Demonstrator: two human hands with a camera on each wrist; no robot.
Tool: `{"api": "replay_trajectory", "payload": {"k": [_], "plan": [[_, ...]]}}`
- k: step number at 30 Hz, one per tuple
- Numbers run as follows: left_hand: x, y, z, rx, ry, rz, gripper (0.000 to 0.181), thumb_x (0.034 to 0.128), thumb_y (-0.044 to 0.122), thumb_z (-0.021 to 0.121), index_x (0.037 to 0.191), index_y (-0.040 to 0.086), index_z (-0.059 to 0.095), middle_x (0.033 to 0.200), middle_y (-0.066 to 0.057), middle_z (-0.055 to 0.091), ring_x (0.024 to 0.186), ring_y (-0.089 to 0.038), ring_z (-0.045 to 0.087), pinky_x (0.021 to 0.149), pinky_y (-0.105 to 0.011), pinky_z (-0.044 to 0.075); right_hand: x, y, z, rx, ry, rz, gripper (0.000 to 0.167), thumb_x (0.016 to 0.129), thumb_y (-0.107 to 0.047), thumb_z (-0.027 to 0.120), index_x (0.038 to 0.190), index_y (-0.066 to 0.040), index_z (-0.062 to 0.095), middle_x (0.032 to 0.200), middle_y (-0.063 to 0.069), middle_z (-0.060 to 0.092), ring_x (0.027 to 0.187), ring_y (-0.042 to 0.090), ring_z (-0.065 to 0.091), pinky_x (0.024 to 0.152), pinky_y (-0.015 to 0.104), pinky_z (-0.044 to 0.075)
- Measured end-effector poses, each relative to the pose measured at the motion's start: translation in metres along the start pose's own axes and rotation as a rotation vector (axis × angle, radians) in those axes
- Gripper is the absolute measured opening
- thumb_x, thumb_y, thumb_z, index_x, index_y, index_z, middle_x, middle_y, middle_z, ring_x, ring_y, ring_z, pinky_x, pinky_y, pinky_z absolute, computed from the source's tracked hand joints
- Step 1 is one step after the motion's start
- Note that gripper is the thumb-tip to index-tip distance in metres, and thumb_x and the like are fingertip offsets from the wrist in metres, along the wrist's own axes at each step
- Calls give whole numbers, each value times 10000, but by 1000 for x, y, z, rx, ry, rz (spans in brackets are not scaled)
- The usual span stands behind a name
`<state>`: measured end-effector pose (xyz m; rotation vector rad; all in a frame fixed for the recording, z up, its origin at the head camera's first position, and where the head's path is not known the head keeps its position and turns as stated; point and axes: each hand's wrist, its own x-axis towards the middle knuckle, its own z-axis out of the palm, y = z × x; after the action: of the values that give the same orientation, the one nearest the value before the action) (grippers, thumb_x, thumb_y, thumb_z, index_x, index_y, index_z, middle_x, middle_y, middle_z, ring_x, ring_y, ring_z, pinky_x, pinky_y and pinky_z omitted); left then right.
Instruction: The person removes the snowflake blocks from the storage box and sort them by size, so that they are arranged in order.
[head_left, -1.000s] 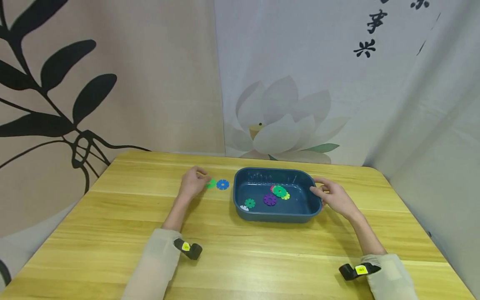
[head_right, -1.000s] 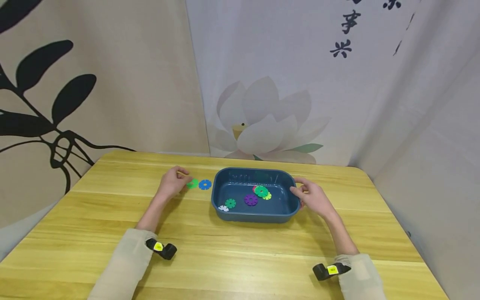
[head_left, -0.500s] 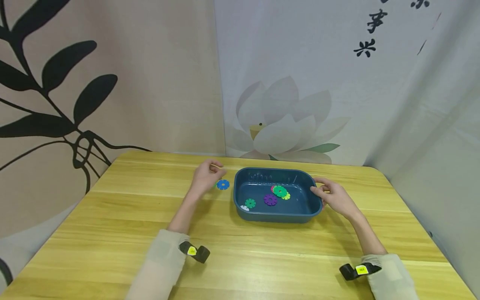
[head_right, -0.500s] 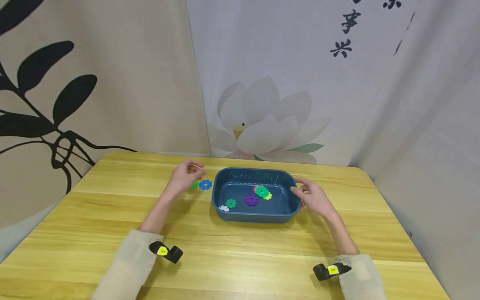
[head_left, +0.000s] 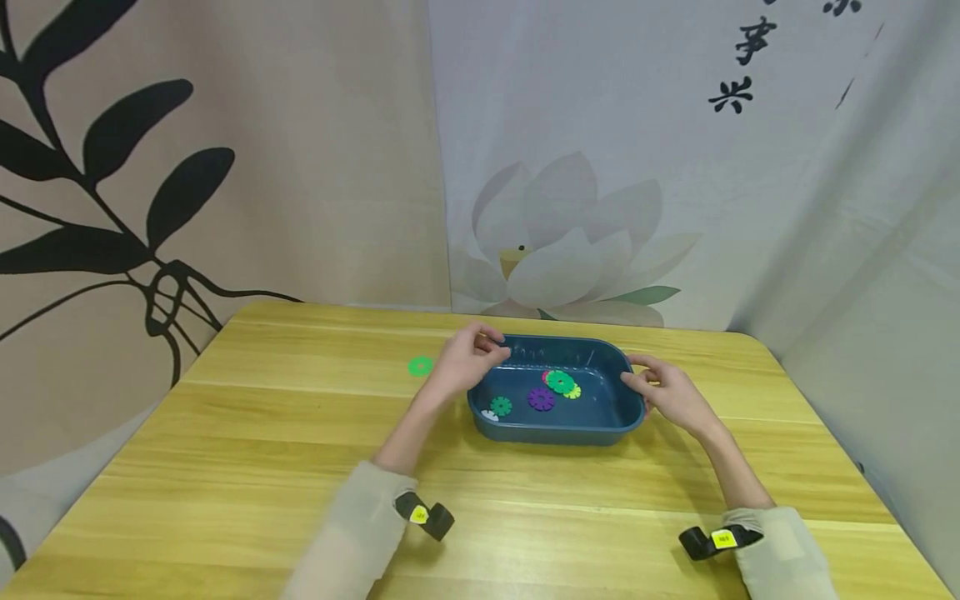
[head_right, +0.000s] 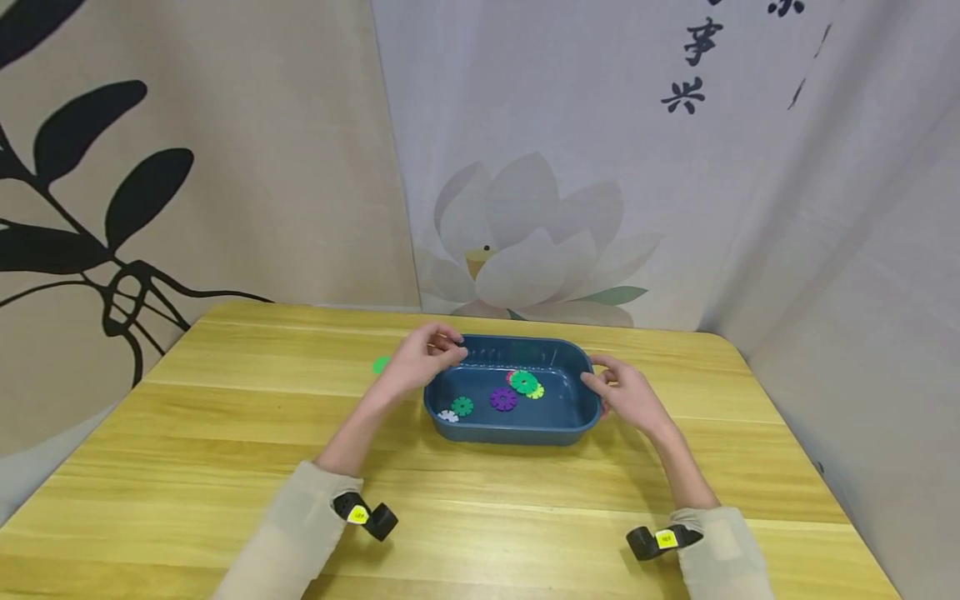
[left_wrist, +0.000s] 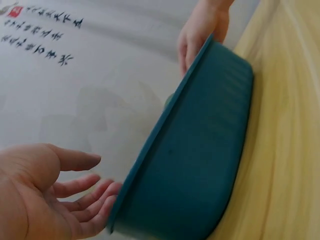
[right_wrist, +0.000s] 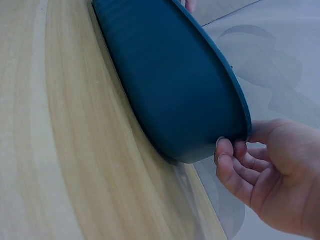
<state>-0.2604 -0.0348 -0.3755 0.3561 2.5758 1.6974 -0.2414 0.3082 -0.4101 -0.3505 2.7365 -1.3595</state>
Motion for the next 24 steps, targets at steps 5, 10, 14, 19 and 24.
{"api": "replay_trajectory", "payload": {"k": [5,10,14,19,24], "plan": [[0,3,18,0,-75,23,257,974,166,690,1167,15,613,1016,-84,649,949,-237,635,841,-369,545,1,2,0,-1,3,3,546,1037,-232,598,1468,55,423,803,123,628,603,346,623,605,416,559],[0,4,36,4,-126,-7,293,974,177,693,1194,4,606,1028,-74,652,968,-235,621,843,-375,530,2,4,0,-3,3,3,538,1037,-218,598,1464,60,427,828,138,652,598,333,630,612,423,564],[2,2,49,-14,-146,-36,304,970,172,697,1207,7,601,1034,-75,653,964,-238,622,819,-382,522,2,4,0,-8,3,6,545,1037,-227,598,1469,56,423,832,135,644,600,312,631,621,426,565],[7,-2,61,-23,-164,-74,275,973,163,685,1194,22,602,1060,-96,646,971,-258,621,817,-401,523,1,2,0,-3,1,7,551,1039,-236,595,1476,51,417,815,124,625,614,362,627,627,433,562],[14,-7,71,10,-186,-120,312,954,164,706,1198,4,596,1092,-121,629,973,-267,599,822,-407,519,1,3,0,-4,1,10,553,1041,-234,591,1478,54,413,805,121,626,620,400,622,627,435,563]]}}
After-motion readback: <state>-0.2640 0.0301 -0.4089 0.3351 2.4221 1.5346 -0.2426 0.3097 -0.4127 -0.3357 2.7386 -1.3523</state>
